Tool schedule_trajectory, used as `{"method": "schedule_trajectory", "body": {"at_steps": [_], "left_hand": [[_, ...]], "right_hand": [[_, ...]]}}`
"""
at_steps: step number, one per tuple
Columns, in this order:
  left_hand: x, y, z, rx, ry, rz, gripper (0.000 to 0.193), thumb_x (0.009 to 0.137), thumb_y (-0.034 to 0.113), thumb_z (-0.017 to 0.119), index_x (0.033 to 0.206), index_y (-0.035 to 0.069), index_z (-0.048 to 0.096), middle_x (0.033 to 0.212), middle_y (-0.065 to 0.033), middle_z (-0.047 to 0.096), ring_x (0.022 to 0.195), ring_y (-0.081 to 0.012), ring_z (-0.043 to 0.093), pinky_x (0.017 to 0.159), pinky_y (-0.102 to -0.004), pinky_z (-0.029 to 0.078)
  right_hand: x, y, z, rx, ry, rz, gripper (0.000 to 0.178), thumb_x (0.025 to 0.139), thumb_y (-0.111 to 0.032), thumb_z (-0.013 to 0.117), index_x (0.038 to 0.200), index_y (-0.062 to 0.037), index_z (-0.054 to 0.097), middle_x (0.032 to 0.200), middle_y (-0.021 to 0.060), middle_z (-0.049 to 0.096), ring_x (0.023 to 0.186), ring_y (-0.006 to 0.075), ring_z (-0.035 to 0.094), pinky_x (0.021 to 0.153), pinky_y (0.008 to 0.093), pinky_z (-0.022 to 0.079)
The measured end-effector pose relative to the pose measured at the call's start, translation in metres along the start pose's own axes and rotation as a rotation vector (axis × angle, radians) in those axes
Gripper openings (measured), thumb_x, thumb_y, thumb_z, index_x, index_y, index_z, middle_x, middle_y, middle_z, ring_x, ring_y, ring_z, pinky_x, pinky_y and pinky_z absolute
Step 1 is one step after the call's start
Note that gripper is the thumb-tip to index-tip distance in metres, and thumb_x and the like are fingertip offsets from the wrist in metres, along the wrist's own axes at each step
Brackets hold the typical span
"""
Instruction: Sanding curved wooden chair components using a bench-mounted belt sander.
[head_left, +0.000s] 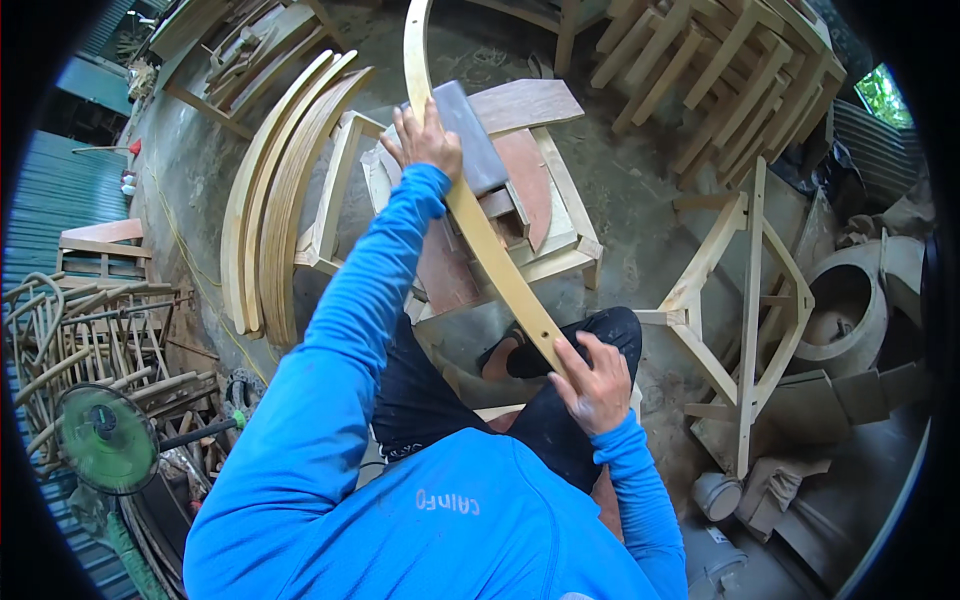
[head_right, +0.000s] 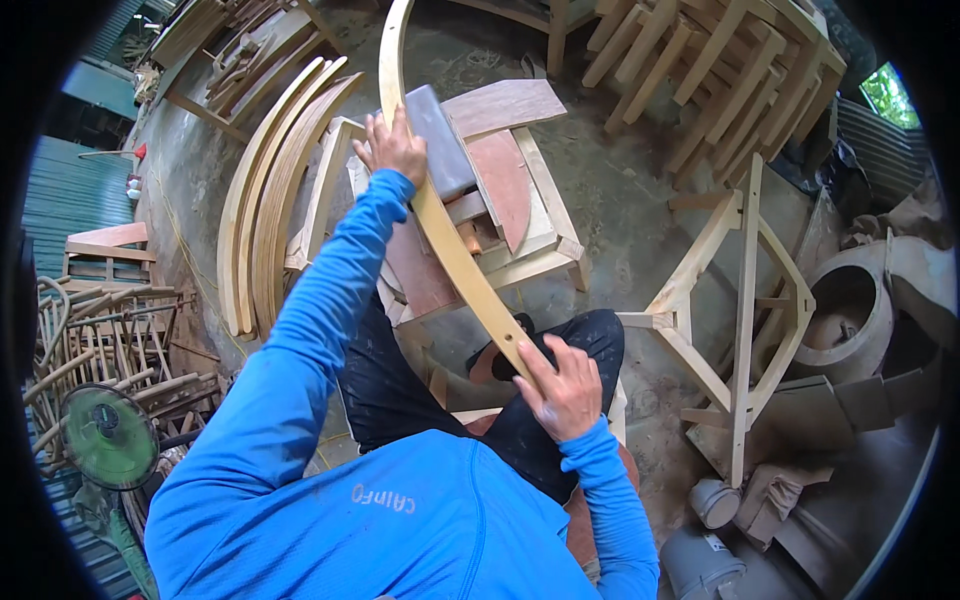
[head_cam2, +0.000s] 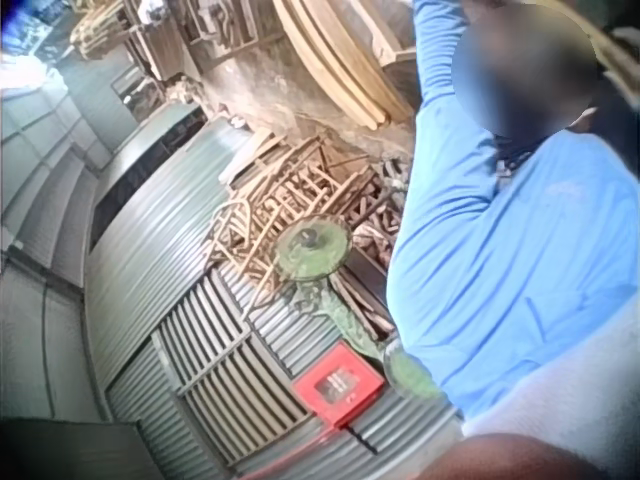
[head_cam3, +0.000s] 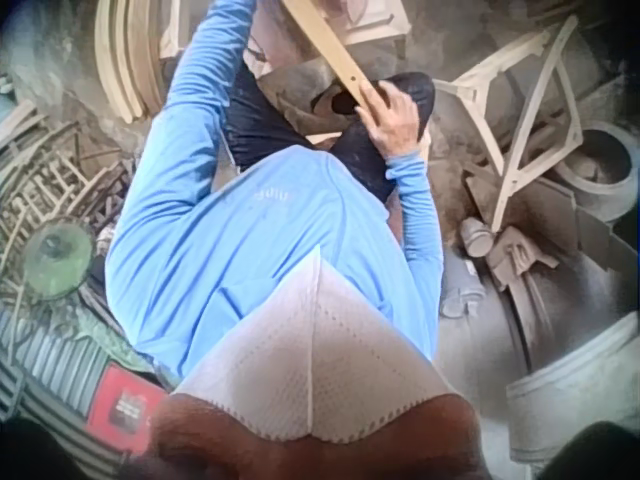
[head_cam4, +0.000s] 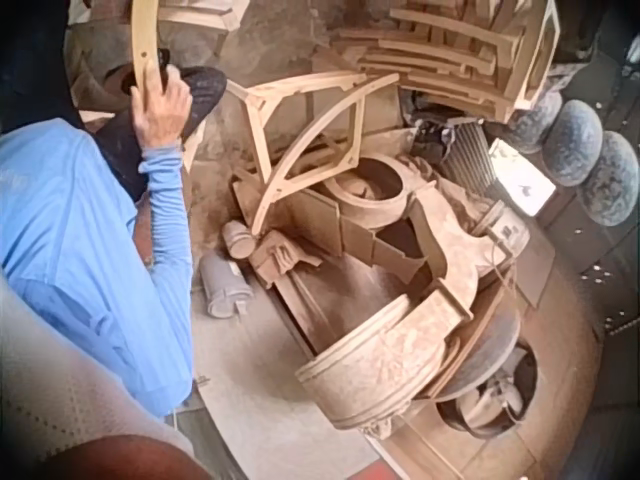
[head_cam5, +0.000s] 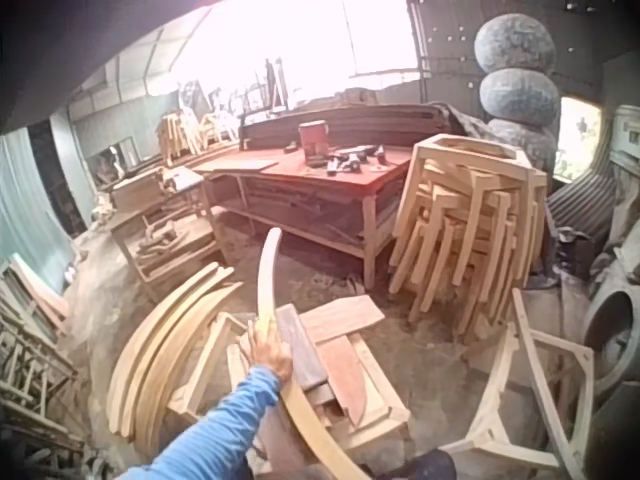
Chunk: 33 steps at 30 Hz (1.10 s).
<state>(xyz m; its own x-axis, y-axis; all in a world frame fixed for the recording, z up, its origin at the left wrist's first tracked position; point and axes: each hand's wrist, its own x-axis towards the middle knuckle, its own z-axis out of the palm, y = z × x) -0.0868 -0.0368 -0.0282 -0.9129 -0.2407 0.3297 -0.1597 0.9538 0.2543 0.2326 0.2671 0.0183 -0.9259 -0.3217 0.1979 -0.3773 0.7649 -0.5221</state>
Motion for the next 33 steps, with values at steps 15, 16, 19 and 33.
{"method": "schedule_trajectory", "body": {"at_steps": [15, 16, 19, 33], "left_hand": [[0.257, -0.089, 0.095, -0.150, -0.002, 0.260, 0.073, 0.088, 0.036, 0.058, 0.153, 0.008, 0.042, 0.148, -0.0251, 0.047, 0.139, -0.0403, 0.044, 0.118, -0.0477, 0.034], [0.266, -0.095, 0.103, 0.182, 0.055, 0.645, 0.048, 0.081, 0.029, 0.059, 0.117, -0.002, 0.068, 0.127, -0.0261, 0.064, 0.127, -0.0456, 0.055, 0.107, -0.0637, 0.039], [0.291, -0.090, 0.117, 0.110, 0.232, 0.729, 0.028, 0.076, 0.022, 0.059, 0.086, -0.001, 0.071, 0.106, -0.0220, 0.069, 0.108, -0.0440, 0.063, 0.096, -0.0608, 0.047], [0.304, -0.065, 0.033, -0.661, -0.233, -0.061, 0.074, 0.074, 0.025, 0.071, 0.142, 0.004, 0.050, 0.122, -0.0261, 0.068, 0.115, -0.0374, 0.068, 0.097, -0.0428, 0.056]], "right_hand": [[0.198, -0.046, 0.087, -0.360, 0.069, -0.108, 0.058, 0.088, -0.026, 0.074, 0.144, -0.0305, 0.059, 0.151, 0.0081, 0.053, 0.147, 0.0391, 0.037, 0.120, 0.0578, 0.022], [0.210, -0.048, 0.090, -0.362, 0.077, -0.107, 0.059, 0.087, -0.026, 0.074, 0.144, -0.0308, 0.058, 0.151, 0.0084, 0.053, 0.147, 0.0392, 0.036, 0.120, 0.0581, 0.022], [0.241, -0.051, 0.100, -0.381, 0.062, -0.104, 0.059, 0.087, -0.025, 0.074, 0.144, -0.0313, 0.059, 0.150, 0.0092, 0.054, 0.148, 0.0396, 0.036, 0.121, 0.0582, 0.020], [0.374, -0.047, 0.140, -0.530, 0.205, -0.178, 0.055, 0.088, -0.024, 0.070, 0.142, -0.0297, 0.061, 0.139, 0.0137, 0.060, 0.139, 0.0389, 0.045, 0.117, 0.0578, 0.026]]}}
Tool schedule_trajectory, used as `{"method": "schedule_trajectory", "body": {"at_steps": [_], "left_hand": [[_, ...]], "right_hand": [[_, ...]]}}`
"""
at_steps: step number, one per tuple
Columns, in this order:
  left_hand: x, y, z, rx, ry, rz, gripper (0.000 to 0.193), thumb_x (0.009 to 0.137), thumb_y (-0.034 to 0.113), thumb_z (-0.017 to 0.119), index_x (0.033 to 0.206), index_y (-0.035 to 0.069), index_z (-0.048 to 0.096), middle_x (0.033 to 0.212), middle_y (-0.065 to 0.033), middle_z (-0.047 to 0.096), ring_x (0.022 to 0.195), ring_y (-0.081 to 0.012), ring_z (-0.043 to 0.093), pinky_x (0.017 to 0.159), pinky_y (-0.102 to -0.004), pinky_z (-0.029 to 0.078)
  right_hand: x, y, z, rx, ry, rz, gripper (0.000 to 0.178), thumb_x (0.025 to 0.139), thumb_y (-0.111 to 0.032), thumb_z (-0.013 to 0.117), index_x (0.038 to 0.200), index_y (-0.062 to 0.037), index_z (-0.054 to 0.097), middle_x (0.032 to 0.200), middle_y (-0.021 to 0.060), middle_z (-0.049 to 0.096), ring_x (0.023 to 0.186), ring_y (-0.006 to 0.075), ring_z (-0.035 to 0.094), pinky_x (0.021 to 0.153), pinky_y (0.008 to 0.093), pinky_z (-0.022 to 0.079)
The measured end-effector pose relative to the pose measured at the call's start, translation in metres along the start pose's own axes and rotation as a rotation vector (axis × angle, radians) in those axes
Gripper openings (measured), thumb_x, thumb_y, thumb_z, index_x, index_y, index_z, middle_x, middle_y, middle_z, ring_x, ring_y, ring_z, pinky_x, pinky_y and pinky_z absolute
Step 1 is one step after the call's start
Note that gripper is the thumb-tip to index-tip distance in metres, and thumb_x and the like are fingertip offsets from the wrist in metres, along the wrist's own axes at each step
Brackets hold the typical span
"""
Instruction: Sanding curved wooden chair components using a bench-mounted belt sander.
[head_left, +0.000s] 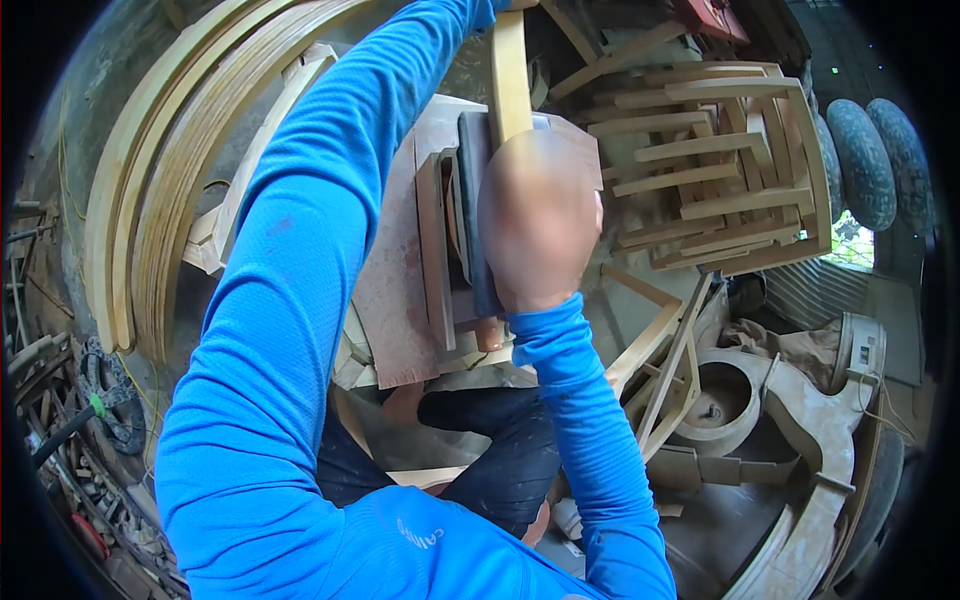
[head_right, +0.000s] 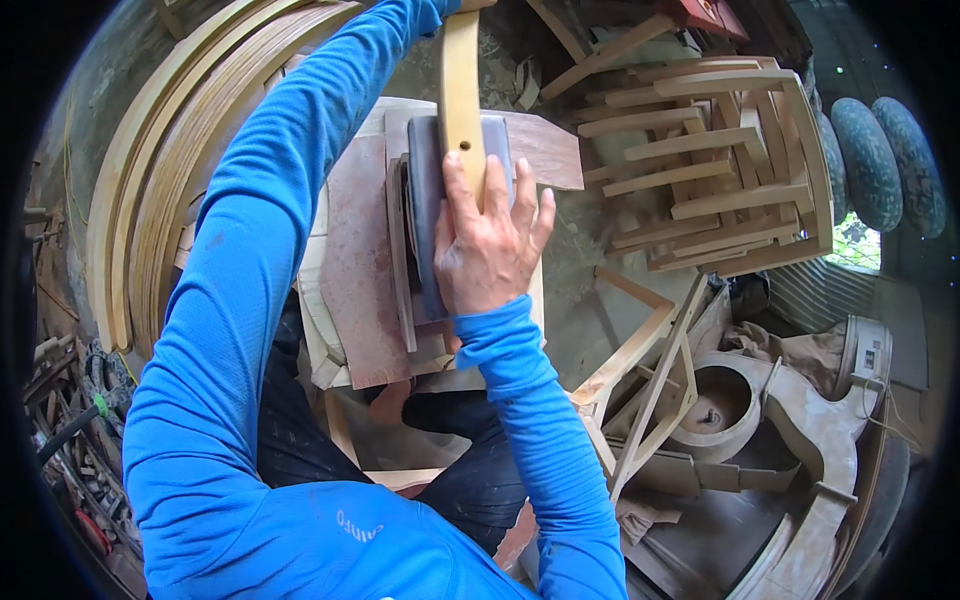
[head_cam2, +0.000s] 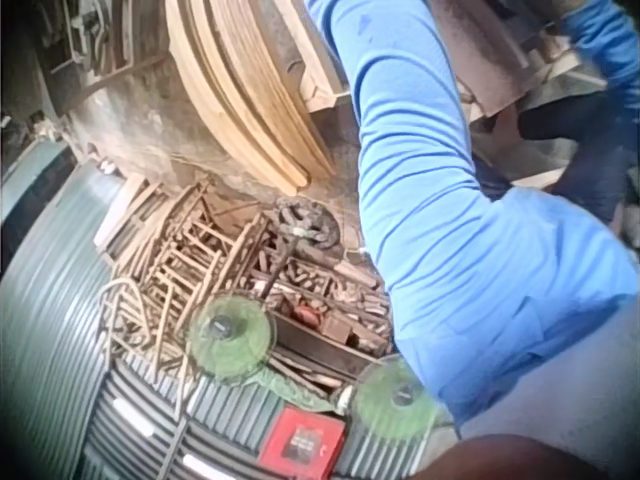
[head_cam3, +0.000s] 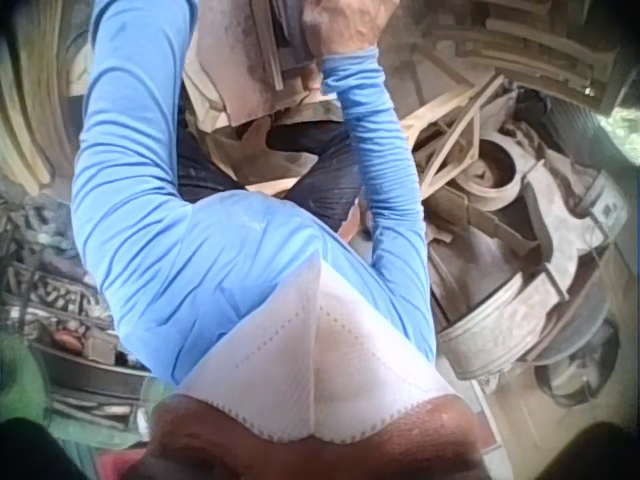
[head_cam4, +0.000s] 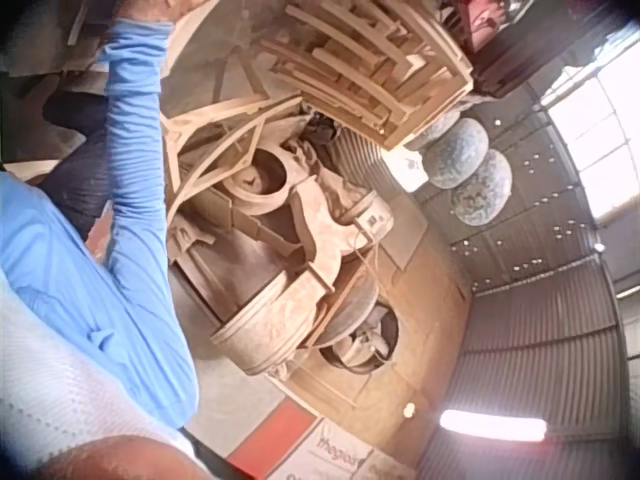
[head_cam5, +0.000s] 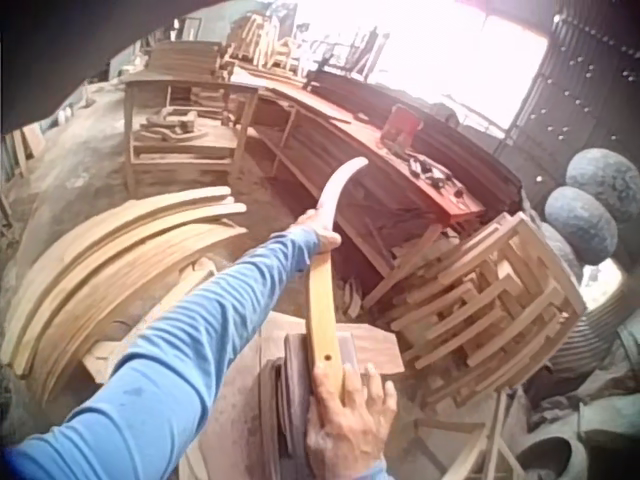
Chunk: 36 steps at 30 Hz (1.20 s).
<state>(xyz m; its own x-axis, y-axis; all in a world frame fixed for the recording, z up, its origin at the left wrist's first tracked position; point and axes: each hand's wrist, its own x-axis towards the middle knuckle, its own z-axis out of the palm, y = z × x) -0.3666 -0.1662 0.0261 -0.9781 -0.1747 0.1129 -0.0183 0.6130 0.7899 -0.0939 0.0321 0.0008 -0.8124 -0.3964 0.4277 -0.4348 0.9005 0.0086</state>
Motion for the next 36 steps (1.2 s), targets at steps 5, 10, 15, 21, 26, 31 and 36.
{"method": "schedule_trajectory", "body": {"at_steps": [5, 10, 15, 21, 26, 31, 36], "left_hand": [[0.059, -0.024, 0.013, -0.022, -0.079, 0.038, 0.067, 0.078, 0.021, 0.067, 0.139, -0.001, 0.051, 0.130, -0.0322, 0.060, 0.122, -0.0417, 0.062, 0.101, -0.0435, 0.053], [0.062, -0.035, 0.015, 0.037, 0.006, 0.087, 0.067, 0.081, 0.025, 0.067, 0.140, -0.002, 0.050, 0.135, -0.0327, 0.055, 0.125, -0.0440, 0.059, 0.103, -0.0449, 0.053], [0.036, -0.032, 0.030, 0.144, 0.047, 0.029, 0.067, 0.085, 0.023, 0.064, 0.144, -0.001, 0.042, 0.137, -0.0307, 0.050, 0.123, -0.0449, 0.059, 0.103, -0.0461, 0.053], [-0.066, -0.006, 0.034, 0.485, 0.074, 0.004, 0.077, 0.091, 0.041, 0.057, 0.158, 0.013, 0.033, 0.156, -0.0268, 0.036, 0.150, -0.0419, 0.027, 0.124, -0.0531, 0.013], [-0.208, 0.026, 0.055, 0.614, 0.087, 0.015, 0.077, 0.094, 0.036, 0.053, 0.161, 0.008, 0.027, 0.166, -0.0283, 0.017, 0.157, -0.0433, 0.005, 0.126, -0.0567, 0.003], [-0.361, 0.060, 0.090, 0.674, 0.075, 0.118, 0.083, 0.089, 0.034, 0.056, 0.160, 0.002, 0.028, 0.166, -0.0284, 0.018, 0.158, -0.0427, 0.005, 0.126, -0.0578, 0.003], [-0.494, 0.101, 0.101, 0.522, 0.005, 0.109, 0.085, 0.086, 0.031, 0.059, 0.159, 0.000, 0.029, 0.165, -0.0300, 0.019, 0.157, -0.0454, 0.007, 0.124, -0.0634, 0.004]], "right_hand": [[0.029, -0.001, 0.015, -0.014, 0.033, -0.024, 0.051, 0.092, -0.025, 0.065, 0.143, -0.0248, 0.060, 0.139, 0.0154, 0.059, 0.136, 0.0393, 0.047, 0.116, 0.0589, 0.027], [0.028, -0.003, 0.015, 0.022, 0.016, -0.015, 0.053, 0.093, -0.024, 0.064, 0.145, -0.0237, 0.058, 0.140, 0.0157, 0.057, 0.138, 0.0372, 0.045, 0.117, 0.0596, 0.024], [-0.004, 0.006, 0.003, 0.040, -0.010, -0.051, 0.056, 0.095, -0.024, 0.063, 0.150, -0.0223, 0.053, 0.144, 0.0160, 0.054, 0.139, 0.0351, 0.045, 0.118, 0.0582, 0.022], [-0.093, 0.017, -0.052, 0.024, -0.124, -0.045, 0.057, 0.095, -0.024, 0.063, 0.151, -0.0235, 0.052, 0.148, 0.0125, 0.053, 0.143, 0.0319, 0.042, 0.121, 0.0581, 0.012], [-0.216, 0.029, -0.105, 0.196, -0.211, 0.029, 0.062, 0.090, -0.014, 0.067, 0.150, -0.0190, 0.052, 0.146, 0.0164, 0.053, 0.134, 0.0341, 0.053, 0.114, 0.0485, 0.034], [-0.343, 0.040, -0.175, 0.525, -0.191, 0.043, 0.068, 0.076, 0.003, 0.076, 0.140, -0.0133, 0.060, 0.138, 0.0193, 0.057, 0.108, 0.0378, 0.064, 0.092, 0.0441, 0.055], [-0.447, 0.045, -0.244, 0.578, -0.335, 0.120, 0.059, 0.072, 0.005, 0.077, 0.128, -0.0099, 0.068, 0.134, 0.0213, 0.061, 0.110, 0.0383, 0.065, 0.094, 0.0432, 0.055]]}}
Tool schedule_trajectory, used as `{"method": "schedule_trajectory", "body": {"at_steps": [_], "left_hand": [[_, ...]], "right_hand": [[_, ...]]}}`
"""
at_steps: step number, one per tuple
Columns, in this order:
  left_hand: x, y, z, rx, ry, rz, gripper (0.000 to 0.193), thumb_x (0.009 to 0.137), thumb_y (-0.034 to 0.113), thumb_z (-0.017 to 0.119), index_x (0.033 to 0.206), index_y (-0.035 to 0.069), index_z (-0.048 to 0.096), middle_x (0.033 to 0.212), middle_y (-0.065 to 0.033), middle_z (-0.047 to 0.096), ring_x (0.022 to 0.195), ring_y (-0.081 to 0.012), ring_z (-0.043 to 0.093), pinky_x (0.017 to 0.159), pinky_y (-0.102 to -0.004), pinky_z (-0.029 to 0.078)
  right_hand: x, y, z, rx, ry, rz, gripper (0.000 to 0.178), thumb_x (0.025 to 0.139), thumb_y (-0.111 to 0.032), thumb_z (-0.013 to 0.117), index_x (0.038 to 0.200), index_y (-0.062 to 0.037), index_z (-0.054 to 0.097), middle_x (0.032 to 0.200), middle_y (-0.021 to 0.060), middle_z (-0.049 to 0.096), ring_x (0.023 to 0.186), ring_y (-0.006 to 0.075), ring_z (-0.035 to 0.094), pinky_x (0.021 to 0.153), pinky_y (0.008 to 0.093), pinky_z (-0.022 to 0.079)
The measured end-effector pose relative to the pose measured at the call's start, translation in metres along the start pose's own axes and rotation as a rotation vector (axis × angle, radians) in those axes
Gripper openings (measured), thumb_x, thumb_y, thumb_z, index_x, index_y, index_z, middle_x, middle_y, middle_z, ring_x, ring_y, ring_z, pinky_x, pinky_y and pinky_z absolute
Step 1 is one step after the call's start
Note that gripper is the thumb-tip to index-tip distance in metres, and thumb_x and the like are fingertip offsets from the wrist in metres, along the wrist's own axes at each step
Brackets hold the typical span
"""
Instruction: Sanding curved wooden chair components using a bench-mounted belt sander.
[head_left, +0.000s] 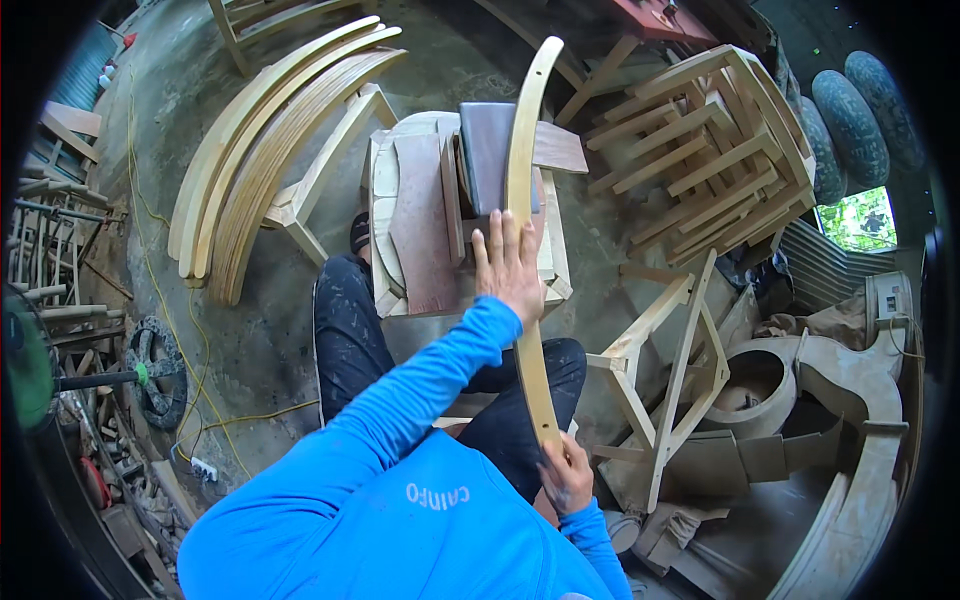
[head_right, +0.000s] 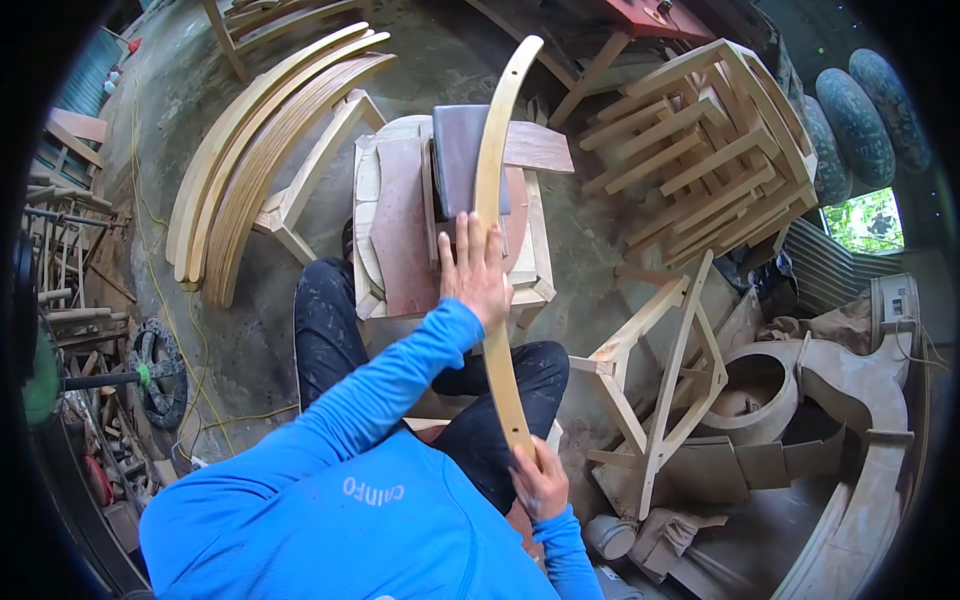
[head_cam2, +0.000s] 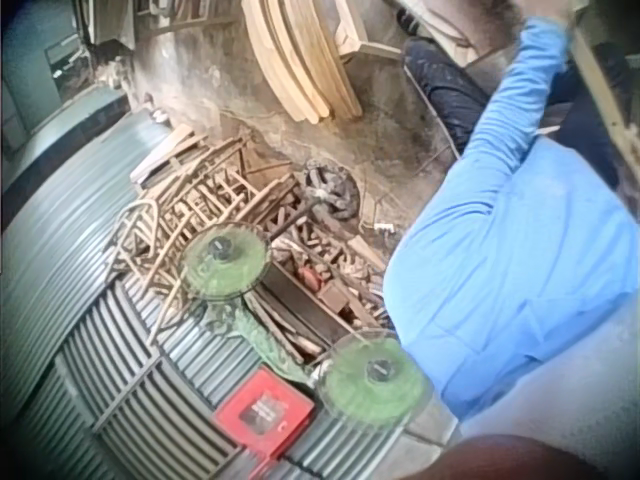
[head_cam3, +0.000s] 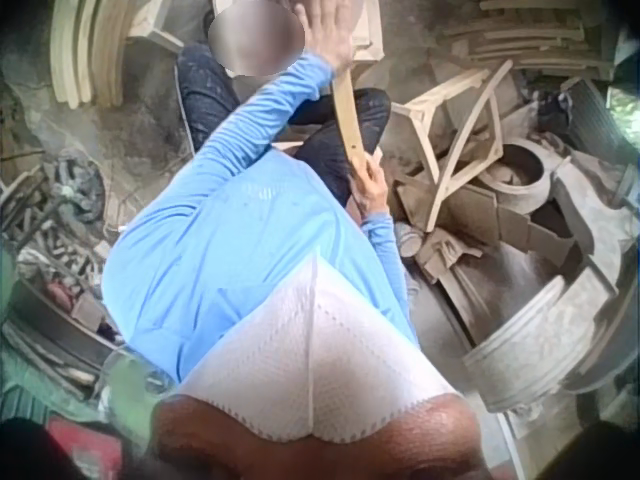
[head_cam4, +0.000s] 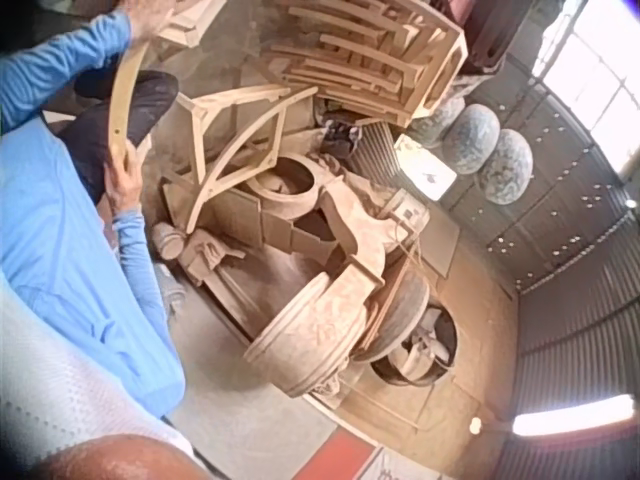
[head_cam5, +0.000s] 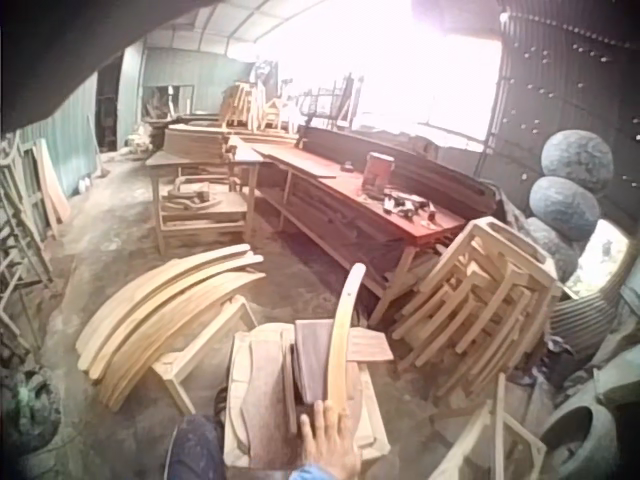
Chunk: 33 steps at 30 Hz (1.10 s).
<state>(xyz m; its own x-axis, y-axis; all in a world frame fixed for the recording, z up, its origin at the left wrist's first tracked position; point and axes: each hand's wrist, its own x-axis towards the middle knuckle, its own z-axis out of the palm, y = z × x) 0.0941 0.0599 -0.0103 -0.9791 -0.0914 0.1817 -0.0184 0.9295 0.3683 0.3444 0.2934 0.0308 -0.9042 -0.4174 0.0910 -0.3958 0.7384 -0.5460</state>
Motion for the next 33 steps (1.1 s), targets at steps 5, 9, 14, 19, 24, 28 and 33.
{"method": "schedule_trajectory", "body": {"at_steps": [5, 9, 14, 19, 24, 28, 33], "left_hand": [[0.037, -0.015, 0.007, -0.078, 0.101, -0.043, 0.085, 0.083, 0.028, 0.059, 0.157, 0.000, 0.030, 0.165, -0.0302, 0.017, 0.156, -0.0454, 0.007, 0.123, -0.0646, 0.001], [0.133, -0.054, 0.017, -0.059, 0.098, -0.043, 0.084, 0.084, 0.031, 0.057, 0.158, 0.002, 0.031, 0.166, -0.0271, 0.018, 0.157, -0.0419, 0.008, 0.124, -0.0636, -0.002], [0.258, -0.120, 0.009, -0.018, 0.088, -0.064, 0.084, 0.087, 0.036, 0.056, 0.160, 0.007, 0.028, 0.168, -0.0233, 0.018, 0.158, -0.0380, 0.010, 0.125, -0.0614, 0.001], [0.375, -0.184, 0.012, -0.055, 0.154, -0.096, 0.088, 0.085, 0.043, 0.059, 0.161, 0.013, 0.026, 0.168, -0.0195, 0.020, 0.158, -0.0333, 0.015, 0.126, -0.0583, 0.007], [0.431, -0.220, -0.004, -0.356, 0.053, -0.030, 0.090, 0.087, 0.043, 0.056, 0.162, 0.009, 0.023, 0.169, -0.0181, 0.020, 0.158, -0.0327, 0.013, 0.127, -0.0519, 0.009], [0.466, -0.240, -0.025, -0.468, 0.030, 0.097, 0.072, 0.085, 0.036, 0.062, 0.148, 0.005, 0.044, 0.153, -0.0185, 0.043, 0.148, -0.0340, 0.034, 0.120, -0.0546, 0.030], [0.471, -0.244, 0.007, -0.504, 0.305, 0.259, 0.048, 0.082, 0.027, 0.066, 0.123, 0.001, 0.064, 0.132, -0.0231, 0.059, 0.131, -0.0386, 0.052, 0.105, -0.0567, 0.044]], "right_hand": [[0.039, 0.010, 0.000, -0.020, 0.080, -0.048, 0.057, 0.071, 0.006, 0.076, 0.126, -0.0095, 0.070, 0.132, 0.0208, 0.062, 0.108, 0.0386, 0.065, 0.090, 0.0424, 0.055], [0.131, 0.016, 0.021, -0.098, 0.179, -0.144, 0.056, 0.072, 0.003, 0.078, 0.126, -0.0115, 0.070, 0.129, 0.0172, 0.063, 0.111, 0.0372, 0.062, 0.094, 0.0438, 0.052], [0.258, 0.006, 0.039, -0.263, 0.230, -0.183, 0.055, 0.074, -0.006, 0.080, 0.127, -0.0147, 0.070, 0.128, 0.0137, 0.063, 0.118, 0.0354, 0.057, 0.104, 0.0482, 0.042], [0.376, 0.001, 0.064, -0.397, 0.308, -0.281, 0.051, 0.078, -0.016, 0.076, 0.129, -0.0159, 0.070, 0.127, 0.0122, 0.062, 0.124, 0.0340, 0.052, 0.109, 0.0502, 0.036], [0.468, 0.006, 0.076, -0.451, 0.347, -0.324, 0.049, 0.082, -0.017, 0.073, 0.130, -0.0148, 0.069, 0.123, 0.0128, 0.063, 0.122, 0.0339, 0.053, 0.108, 0.0502, 0.035], [0.512, 0.004, 0.089, -0.455, 0.398, -0.318, 0.047, 0.084, -0.018, 0.069, 0.131, -0.0151, 0.068, 0.120, 0.0138, 0.061, 0.119, 0.0339, 0.052, 0.108, 0.0514, 0.034], [0.509, 0.007, 0.084, -0.449, 0.327, -0.313, 0.053, 0.085, -0.016, 0.071, 0.137, -0.0156, 0.064, 0.124, 0.0136, 0.059, 0.122, 0.0350, 0.049, 0.108, 0.0506, 0.033]]}}
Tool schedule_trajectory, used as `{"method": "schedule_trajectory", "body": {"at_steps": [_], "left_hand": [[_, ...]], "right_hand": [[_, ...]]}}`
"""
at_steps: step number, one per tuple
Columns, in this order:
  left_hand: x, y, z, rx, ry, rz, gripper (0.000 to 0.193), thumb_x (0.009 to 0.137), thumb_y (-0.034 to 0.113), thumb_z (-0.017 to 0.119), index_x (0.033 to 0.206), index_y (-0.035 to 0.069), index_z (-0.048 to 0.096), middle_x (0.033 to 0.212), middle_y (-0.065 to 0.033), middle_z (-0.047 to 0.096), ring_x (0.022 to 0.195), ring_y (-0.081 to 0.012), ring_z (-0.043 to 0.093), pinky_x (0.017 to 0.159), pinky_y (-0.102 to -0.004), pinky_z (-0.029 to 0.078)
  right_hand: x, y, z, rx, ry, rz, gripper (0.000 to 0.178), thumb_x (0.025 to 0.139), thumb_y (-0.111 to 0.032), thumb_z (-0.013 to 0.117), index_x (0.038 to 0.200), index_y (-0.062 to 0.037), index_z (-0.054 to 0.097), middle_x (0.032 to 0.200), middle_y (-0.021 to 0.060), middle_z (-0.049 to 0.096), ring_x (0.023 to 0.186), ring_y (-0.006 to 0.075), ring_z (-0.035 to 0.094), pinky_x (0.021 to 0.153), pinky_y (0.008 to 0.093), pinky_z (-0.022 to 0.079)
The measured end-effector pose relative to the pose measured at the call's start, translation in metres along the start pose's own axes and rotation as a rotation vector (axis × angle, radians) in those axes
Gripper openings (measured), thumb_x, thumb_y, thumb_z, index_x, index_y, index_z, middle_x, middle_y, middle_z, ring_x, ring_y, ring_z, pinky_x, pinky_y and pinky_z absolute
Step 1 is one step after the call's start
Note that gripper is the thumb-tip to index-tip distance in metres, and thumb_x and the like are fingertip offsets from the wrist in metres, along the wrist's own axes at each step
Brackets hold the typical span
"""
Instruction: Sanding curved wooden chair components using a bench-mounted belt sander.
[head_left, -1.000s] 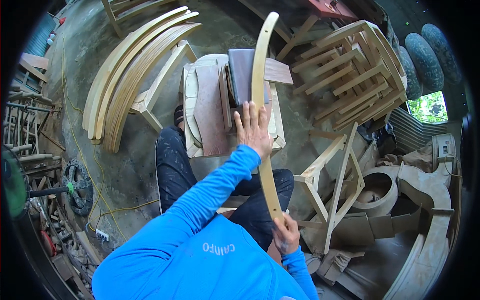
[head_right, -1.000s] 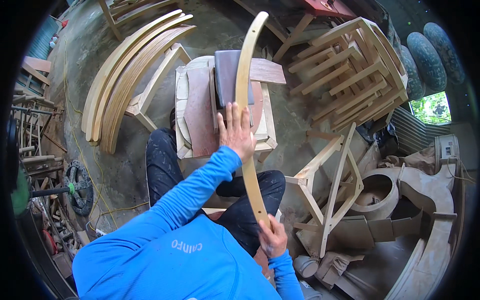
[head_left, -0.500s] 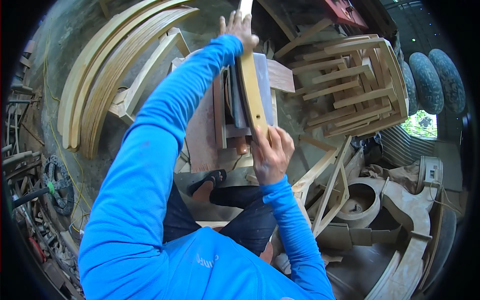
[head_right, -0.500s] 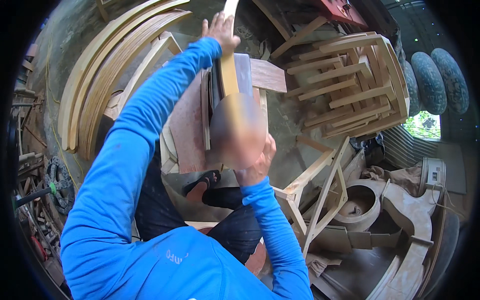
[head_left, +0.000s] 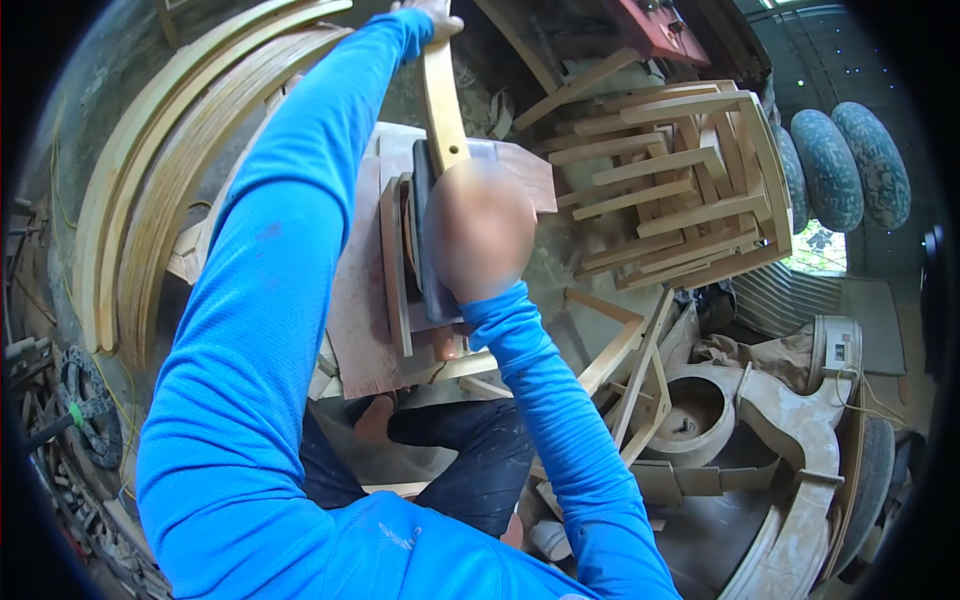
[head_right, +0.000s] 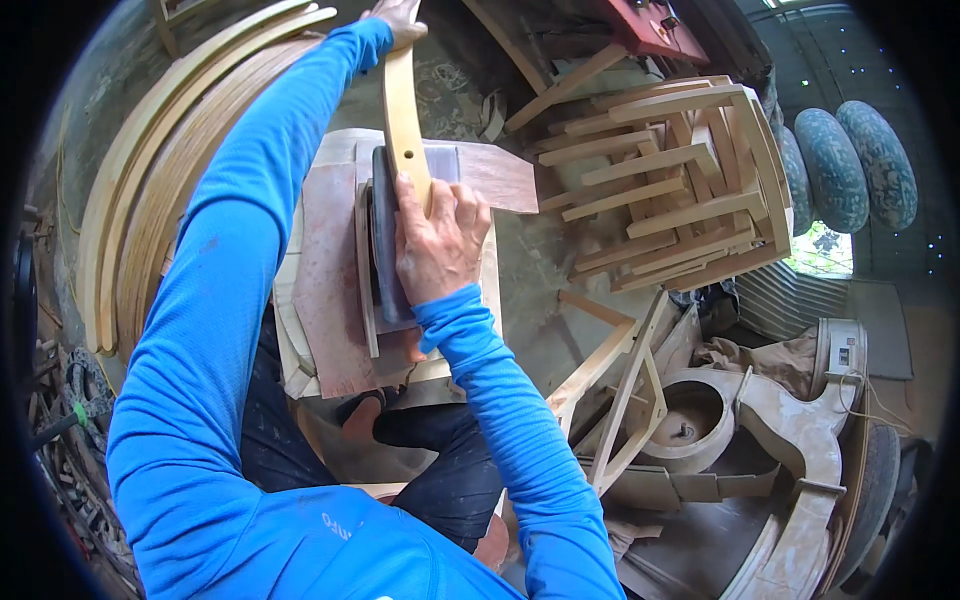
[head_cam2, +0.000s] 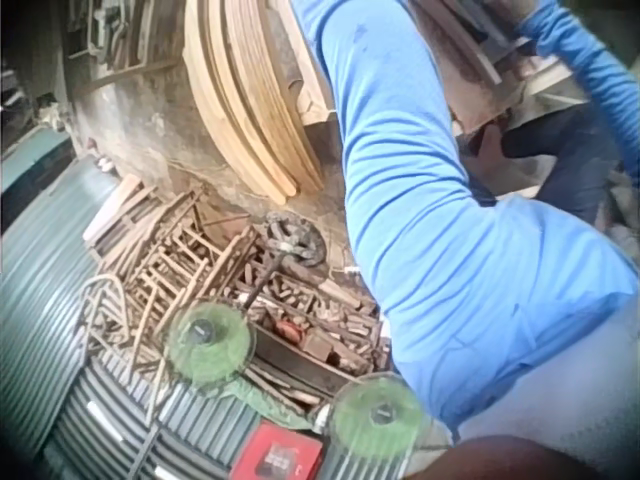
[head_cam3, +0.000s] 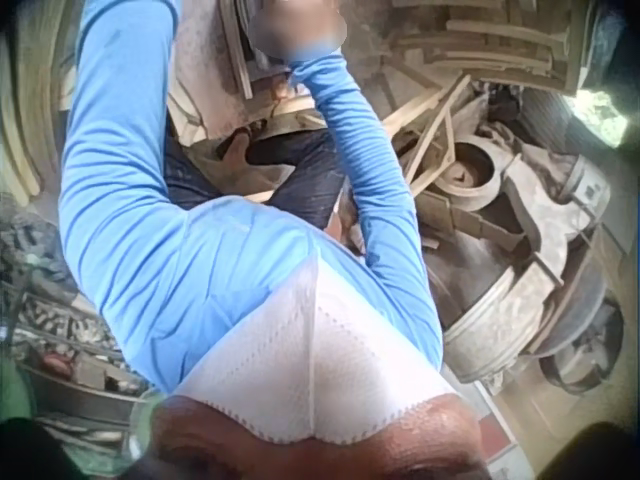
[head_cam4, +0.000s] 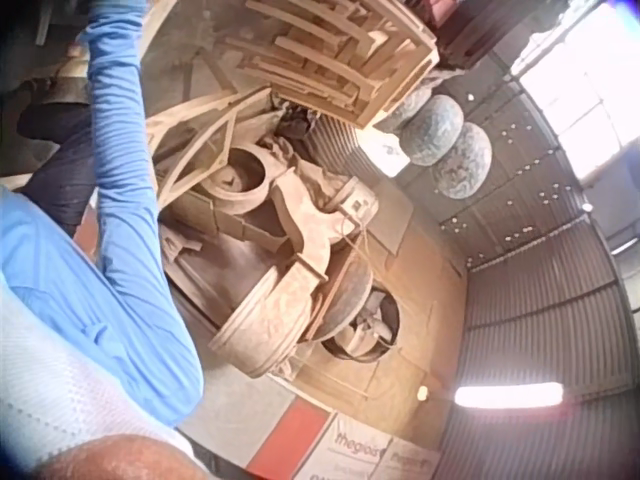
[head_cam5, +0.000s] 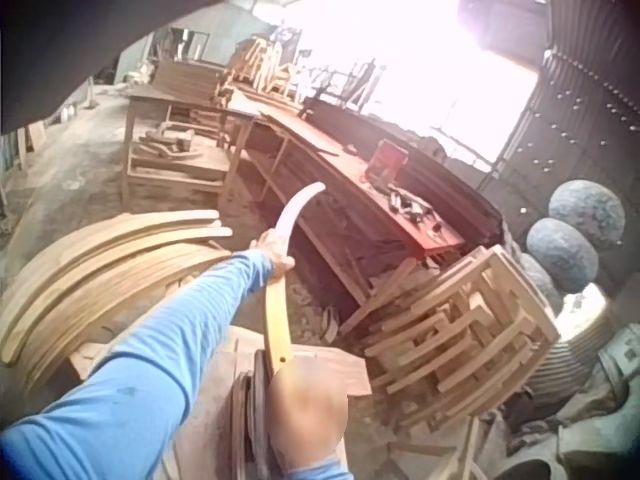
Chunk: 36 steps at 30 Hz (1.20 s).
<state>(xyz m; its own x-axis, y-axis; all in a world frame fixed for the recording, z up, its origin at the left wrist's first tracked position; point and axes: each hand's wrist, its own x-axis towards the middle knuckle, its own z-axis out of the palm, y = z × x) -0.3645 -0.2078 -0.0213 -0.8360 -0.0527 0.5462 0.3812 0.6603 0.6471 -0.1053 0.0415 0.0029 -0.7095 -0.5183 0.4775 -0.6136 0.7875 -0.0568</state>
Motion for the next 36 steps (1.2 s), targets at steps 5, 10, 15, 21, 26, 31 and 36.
{"method": "schedule_trajectory", "body": {"at_steps": [5, 10, 15, 21, 26, 31, 36], "left_hand": [[-0.019, 0.039, -0.001, 0.515, -0.258, -0.455, 0.088, 0.086, 0.044, 0.057, 0.163, 0.018, 0.024, 0.169, -0.0228, 0.015, 0.158, -0.0387, 0.012, 0.126, -0.0572, 0.007], [-0.132, 0.140, 0.003, 0.599, -0.196, -0.409, 0.088, 0.084, 0.040, 0.055, 0.162, 0.013, 0.026, 0.167, -0.0280, 0.017, 0.157, -0.0430, 0.006, 0.124, -0.0606, 0.001], [-0.269, 0.260, 0.005, 0.637, -0.248, -0.350, 0.086, 0.087, 0.041, 0.055, 0.162, 0.009, 0.028, 0.166, -0.0308, 0.018, 0.156, -0.0479, 0.004, 0.125, -0.0596, -0.002], [-0.426, 0.372, 0.001, 0.460, -0.293, -0.300, 0.097, 0.081, 0.046, 0.068, 0.159, 0.002, 0.029, 0.161, -0.0386, 0.016, 0.153, -0.0545, 0.003, 0.123, -0.0638, -0.001], [-0.507, 0.409, -0.001, -0.311, -0.071, -0.385, 0.102, 0.081, 0.016, 0.073, 0.162, 0.008, 0.011, 0.154, -0.0349, 0.028, 0.145, -0.0503, 0.033, 0.115, -0.0633, 0.035], [-0.477, 0.433, -0.026, -1.340, 0.065, -0.950, 0.099, 0.092, 0.002, 0.066, 0.163, 0.015, -0.003, 0.120, -0.0182, 0.061, 0.090, -0.0288, 0.071, 0.074, -0.0408, 0.064], [-0.449, 0.479, -0.049, -1.043, -0.117, -0.528, 0.097, 0.093, 0.015, 0.074, 0.163, 0.007, 0.007, 0.122, -0.0150, 0.061, 0.103, -0.0216, 0.066, 0.086, -0.0358, 0.058]], "right_hand": [[-0.052, -0.003, -0.032, 0.023, 0.033, -0.039, 0.054, 0.085, -0.017, 0.071, 0.139, -0.0166, 0.062, 0.125, 0.0129, 0.058, 0.123, 0.0337, 0.048, 0.112, 0.0528, 0.030], [-0.171, -0.008, -0.098, -0.003, -0.066, 0.006, 0.051, 0.087, -0.018, 0.071, 0.138, -0.0178, 0.063, 0.127, 0.0138, 0.058, 0.121, 0.0340, 0.051, 0.110, 0.0522, 0.033], [-0.324, -0.027, -0.175, 0.280, -0.196, 0.164, 0.057, 0.083, -0.004, 0.071, 0.139, -0.0156, 0.062, 0.133, 0.0160, 0.059, 0.117, 0.0369, 0.060, 0.100, 0.0444, 0.049], [-0.477, -0.070, -0.268, 0.360, -0.345, 0.370, 0.065, 0.078, -0.002, 0.073, 0.141, -0.0099, 0.059, 0.130, 0.0176, 0.061, 0.112, 0.0379, 0.062, 0.095, 0.0439, 0.053], [-0.538, -0.095, -0.323, 0.209, -0.342, 0.511, 0.065, 0.065, -0.011, 0.075, 0.129, -0.0037, 0.063, 0.110, 0.0164, 0.068, 0.096, 0.0361, 0.065, 0.082, 0.0437, 0.054], [-0.544, -0.094, -0.345, 0.133, -0.152, 0.498, 0.048, 0.065, -0.010, 0.077, 0.111, -0.0052, 0.068, 0.095, 0.0133, 0.070, 0.083, 0.0350, 0.066, 0.074, 0.0447, 0.053], [-0.556, -0.106, -0.335, 0.194, 0.095, 0.680, 0.041, 0.079, -0.007, 0.077, 0.118, -0.0023, 0.067, 0.095, 0.0141, 0.070, 0.083, 0.0293, 0.068, 0.074, 0.0403, 0.054]]}}
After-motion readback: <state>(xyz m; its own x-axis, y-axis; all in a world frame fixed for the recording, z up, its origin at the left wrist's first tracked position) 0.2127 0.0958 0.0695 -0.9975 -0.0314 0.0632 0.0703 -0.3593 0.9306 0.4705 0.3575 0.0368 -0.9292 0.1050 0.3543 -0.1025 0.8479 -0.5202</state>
